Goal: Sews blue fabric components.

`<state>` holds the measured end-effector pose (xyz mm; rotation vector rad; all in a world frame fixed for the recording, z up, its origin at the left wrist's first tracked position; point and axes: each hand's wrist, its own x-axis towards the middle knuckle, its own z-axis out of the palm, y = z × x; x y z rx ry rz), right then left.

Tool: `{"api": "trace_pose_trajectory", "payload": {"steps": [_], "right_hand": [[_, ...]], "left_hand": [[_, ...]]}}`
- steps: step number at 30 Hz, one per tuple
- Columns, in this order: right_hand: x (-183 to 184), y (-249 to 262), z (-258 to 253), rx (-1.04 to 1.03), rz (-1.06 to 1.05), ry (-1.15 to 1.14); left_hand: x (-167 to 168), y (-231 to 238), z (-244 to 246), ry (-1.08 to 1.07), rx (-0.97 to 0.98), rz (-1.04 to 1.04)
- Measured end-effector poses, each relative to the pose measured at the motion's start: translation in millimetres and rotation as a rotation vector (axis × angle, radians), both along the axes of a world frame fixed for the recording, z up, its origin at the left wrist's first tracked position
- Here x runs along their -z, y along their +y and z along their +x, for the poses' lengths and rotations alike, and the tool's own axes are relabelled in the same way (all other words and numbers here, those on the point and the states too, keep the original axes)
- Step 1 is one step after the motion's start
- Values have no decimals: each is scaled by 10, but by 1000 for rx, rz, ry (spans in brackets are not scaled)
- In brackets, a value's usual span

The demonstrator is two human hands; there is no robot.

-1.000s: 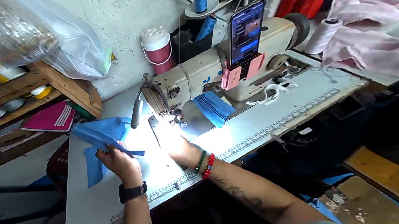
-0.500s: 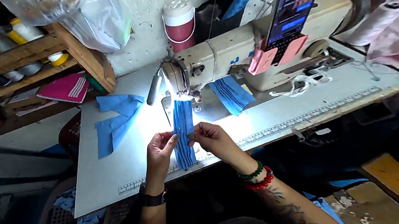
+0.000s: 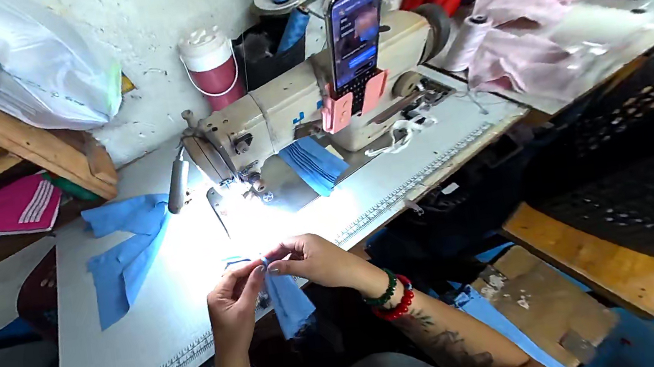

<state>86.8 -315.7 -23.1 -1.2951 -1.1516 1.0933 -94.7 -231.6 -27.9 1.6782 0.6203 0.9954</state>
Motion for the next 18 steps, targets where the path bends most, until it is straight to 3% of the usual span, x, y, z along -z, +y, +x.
{"api": "trace_pose_trajectory", "payload": {"steps": [6,11,18], "right_hand": [[61,-206,254,208,-4,-132],[69,-347,521,387,-58,-154],[142,-486,576,287,-1,-156]], "left_hand": [[104,-95,287,-87,94,-55],[48,-148,498,77,93,-114],[128,-208,810,31,236,-107]]}}
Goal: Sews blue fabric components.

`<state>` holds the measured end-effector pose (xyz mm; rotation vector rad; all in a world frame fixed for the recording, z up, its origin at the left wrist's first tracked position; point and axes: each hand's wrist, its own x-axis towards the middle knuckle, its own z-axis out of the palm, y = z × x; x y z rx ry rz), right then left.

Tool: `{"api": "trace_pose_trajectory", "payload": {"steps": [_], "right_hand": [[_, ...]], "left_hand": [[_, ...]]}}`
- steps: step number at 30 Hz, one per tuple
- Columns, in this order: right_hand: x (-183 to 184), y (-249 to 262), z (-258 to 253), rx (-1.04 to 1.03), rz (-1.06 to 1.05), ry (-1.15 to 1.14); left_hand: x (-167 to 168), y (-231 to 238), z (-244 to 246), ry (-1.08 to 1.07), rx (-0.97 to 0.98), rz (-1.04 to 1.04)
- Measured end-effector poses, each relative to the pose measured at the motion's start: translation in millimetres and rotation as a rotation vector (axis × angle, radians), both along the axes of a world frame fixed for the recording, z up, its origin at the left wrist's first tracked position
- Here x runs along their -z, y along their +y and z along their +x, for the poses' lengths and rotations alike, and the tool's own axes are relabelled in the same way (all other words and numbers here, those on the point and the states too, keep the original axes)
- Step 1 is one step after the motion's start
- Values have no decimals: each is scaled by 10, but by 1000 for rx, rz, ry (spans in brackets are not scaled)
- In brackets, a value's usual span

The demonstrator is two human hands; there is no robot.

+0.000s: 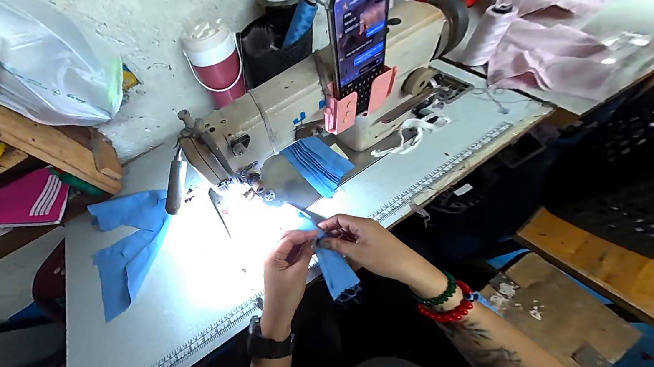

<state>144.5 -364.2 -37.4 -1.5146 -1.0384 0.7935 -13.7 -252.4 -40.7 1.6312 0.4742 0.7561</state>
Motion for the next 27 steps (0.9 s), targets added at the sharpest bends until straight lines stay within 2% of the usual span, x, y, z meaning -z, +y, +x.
{"api": "trace_pose_trajectory", "payload": {"steps": [4,8,10,14,19,21,24,27], "right_hand": [[18,17,106,142,47,2],[78,4,240,215,46,-25],[143,-5,298,255,-3,-169],[200,-38,350,303,-163,-603],[190,-2,392,323,-239,-782],[195,6,429,297,-174,-711],[78,20,314,98,-116,-422],[48,79,252,109,-23,-378]], "left_hand": [[37,-9,162,-29,-27,14],[72,26,242,49,-53,22],[103,51,259,124,-74,47],[62,70,249,327,-68,-19],[25,76,267,370,-75,-57],[4,64,271,361,-86,-66],[-12,19,330,217,-60,-124],[-54,-14,446,89,-68,-178]]}}
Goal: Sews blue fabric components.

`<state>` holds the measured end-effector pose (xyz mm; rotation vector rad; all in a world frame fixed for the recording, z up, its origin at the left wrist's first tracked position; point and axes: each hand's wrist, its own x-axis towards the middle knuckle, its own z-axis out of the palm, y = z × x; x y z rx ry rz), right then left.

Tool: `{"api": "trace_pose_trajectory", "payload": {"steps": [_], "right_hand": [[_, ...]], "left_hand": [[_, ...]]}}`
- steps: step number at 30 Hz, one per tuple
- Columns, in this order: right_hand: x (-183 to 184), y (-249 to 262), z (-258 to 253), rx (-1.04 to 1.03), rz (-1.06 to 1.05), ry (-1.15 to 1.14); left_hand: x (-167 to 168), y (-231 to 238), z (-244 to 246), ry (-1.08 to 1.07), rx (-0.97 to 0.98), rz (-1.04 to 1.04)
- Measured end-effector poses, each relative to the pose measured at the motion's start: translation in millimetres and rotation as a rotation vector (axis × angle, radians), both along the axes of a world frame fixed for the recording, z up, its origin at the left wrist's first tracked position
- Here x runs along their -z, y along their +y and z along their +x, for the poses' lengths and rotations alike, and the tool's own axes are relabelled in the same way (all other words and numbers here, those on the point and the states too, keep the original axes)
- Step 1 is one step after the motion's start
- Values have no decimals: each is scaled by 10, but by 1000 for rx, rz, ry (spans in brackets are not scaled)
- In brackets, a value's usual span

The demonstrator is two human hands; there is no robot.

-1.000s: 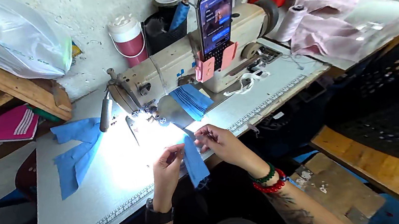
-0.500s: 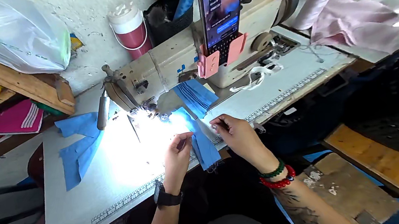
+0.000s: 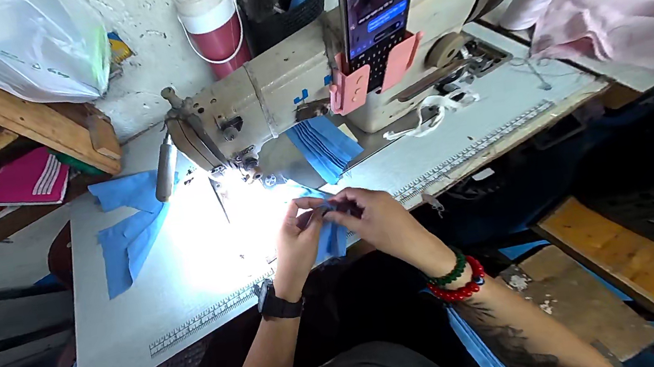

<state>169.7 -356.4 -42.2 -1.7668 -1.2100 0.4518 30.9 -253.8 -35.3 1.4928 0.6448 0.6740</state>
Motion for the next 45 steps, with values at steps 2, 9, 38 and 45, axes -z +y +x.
{"api": "trace_pose_trajectory", "payload": {"steps": [2,9,38,45], "right_hand": [[-73,56,116,59,63,-10],[-330,397,738,193,-29,-293],[336,-820,548,-249,-117,-629],[584,-870,394,0,249,-520]], "left_hand": [[-75,41,93,-23,-25,5],[-61,614,611,60,-131,296],[68,-131,-395,816,544,1177],[247,-378,-231,379,251,1262]]}}
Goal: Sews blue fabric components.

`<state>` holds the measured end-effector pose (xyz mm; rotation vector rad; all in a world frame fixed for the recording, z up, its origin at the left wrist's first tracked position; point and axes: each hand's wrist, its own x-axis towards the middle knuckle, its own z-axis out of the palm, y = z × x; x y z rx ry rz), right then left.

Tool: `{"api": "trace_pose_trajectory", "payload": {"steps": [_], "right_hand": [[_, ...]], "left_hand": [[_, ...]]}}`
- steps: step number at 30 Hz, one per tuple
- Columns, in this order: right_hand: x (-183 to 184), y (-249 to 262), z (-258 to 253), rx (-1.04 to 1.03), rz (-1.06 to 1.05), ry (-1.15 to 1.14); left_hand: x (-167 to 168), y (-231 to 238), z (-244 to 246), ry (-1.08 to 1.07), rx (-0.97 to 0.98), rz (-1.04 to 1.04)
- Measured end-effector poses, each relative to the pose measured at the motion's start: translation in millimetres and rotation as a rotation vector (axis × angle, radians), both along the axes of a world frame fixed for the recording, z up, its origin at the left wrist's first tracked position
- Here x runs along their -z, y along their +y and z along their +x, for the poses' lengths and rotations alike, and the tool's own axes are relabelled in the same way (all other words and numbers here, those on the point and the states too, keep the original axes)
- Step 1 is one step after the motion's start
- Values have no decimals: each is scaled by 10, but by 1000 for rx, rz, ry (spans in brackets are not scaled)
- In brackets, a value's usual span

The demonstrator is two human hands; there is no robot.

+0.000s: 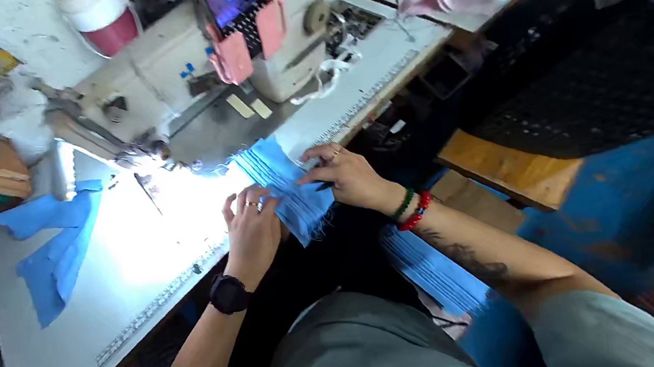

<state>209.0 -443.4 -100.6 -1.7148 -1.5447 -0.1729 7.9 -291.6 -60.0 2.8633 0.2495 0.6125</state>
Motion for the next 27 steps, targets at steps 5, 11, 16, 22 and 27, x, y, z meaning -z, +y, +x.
{"api": "trace_pose_trajectory", "payload": {"steps": [5,11,16,22,27], "right_hand": [[-365,-974,-78,-42,58,440],[-15,-2063,-67,281,-74,733],[951,-2419,-147,410,-577,932],[1392,-2436,-194,288,-744,970],[1339,-2402,-180,100,-774,1126]], "left_hand": [[-289,-608,233,-235,232,-421],[127,-1362,729,288,228,-1345],[1240,-1869,879,886,-200,-1901],[1261,-2065,912,995,-396,-1928],[1040,-1948,799,965,-410,-1955]]}}
